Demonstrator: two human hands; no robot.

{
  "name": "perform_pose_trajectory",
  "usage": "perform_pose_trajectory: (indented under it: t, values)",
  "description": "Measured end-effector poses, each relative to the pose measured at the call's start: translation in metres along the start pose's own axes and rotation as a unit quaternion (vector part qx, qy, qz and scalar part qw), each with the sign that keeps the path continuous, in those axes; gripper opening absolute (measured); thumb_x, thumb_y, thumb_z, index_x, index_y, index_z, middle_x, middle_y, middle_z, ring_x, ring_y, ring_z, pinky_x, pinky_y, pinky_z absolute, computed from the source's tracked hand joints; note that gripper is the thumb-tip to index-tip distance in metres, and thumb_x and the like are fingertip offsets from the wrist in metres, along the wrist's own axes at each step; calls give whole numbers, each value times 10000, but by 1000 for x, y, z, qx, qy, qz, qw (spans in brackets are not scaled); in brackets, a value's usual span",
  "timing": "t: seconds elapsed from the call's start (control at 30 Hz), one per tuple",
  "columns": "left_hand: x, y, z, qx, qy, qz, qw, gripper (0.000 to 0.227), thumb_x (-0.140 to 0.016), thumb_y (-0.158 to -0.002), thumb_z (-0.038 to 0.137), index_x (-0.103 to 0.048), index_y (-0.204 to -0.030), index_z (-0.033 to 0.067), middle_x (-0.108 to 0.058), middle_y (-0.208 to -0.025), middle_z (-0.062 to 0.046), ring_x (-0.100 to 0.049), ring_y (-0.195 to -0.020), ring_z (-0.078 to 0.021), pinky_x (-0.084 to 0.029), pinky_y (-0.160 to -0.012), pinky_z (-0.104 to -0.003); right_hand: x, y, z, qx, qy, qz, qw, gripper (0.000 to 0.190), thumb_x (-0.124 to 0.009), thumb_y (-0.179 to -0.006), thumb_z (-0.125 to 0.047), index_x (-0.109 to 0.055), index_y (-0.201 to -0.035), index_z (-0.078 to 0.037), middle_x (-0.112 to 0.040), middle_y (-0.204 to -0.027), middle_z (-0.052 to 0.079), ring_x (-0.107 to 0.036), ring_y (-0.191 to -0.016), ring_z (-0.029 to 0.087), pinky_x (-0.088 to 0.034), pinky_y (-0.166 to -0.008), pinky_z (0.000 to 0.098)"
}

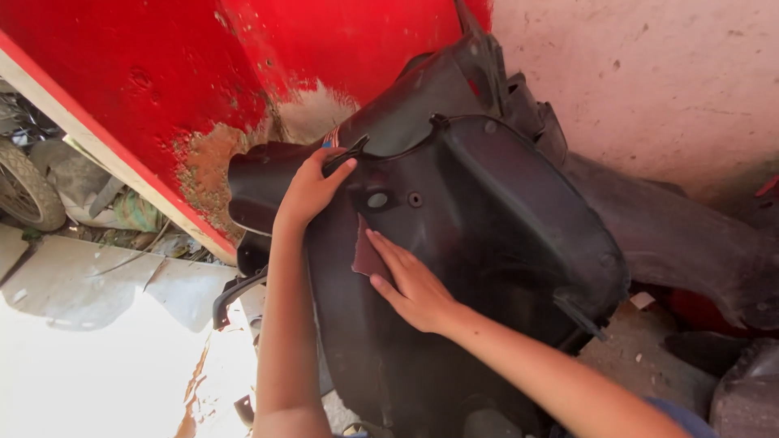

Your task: The person uses a piece of sandpaper to smooth the surface of a black plastic motorcycle fairing or panel.

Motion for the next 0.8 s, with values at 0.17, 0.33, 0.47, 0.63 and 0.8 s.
perform_pose_trajectory:
  t: [0.17, 0.33, 0.47, 0.63, 0.8]
  values:
    - [3, 13, 29, 74, -124, -11, 989, 562, -766, -879, 457, -674, -1218, 18, -740, -953, -179, -717, -893, -292, -532, -815, -389, 1, 20, -7, 13, 43, -31, 999, 905, -575, -950, -539, -200, -1639, -87, -257, -1684, 216, -364, -1433, 413, -310, -1180, 482]
    - [7, 23, 62, 79, -146, -48, 985, 572, -760, -875, 476, -645, -1178, 6, -705, -846, -179, -696, -792, -284, -520, -735, -393, -2, 33, -5, -5, 15, 2, 1000, 944, -620, -909, -552, -236, -1649, -110, -328, -1639, 185, -337, -1448, 409, -310, -1191, 512]
    - [1, 21, 66, 13, -52, -116, 992, 484, -668, -957, 459, -645, -1059, -13, -653, -832, -188, -629, -793, -325, -509, -701, -391, 10, 41, -8, -7, 25, 69, 997, 896, -643, -846, -502, -346, -1630, -187, -382, -1511, 235, -373, -1395, 417, -327, -1180, 511]
    - [1, 27, 77, -12, -105, -62, 992, 531, -567, -1059, 506, -624, -1007, -20, -629, -829, -219, -625, -845, -345, -492, -760, -399, 21, 39, 6, -89, 106, 81, 987, 937, -693, -772, -505, -366, -1604, -225, -347, -1431, 310, -386, -1268, 460, -369, -1089, 500]
    - [-1, 26, 71, 59, -117, -42, 990, 591, -505, -1063, 534, -585, -983, -46, -601, -847, -285, -573, -809, -444, -495, -765, -444, 47, 49, 39, -171, 362, 155, 903, 927, -694, -850, -618, -359, -1606, -199, -338, -1425, 329, -409, -1197, 478, -371, -1035, 544]
Point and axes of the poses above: each hand's wrist, its own y-axis away from the middle knuckle, its own x-axis out of the back of the hand, z = x × y, the point moved 8 cm from there along -y, towards the middle knuckle
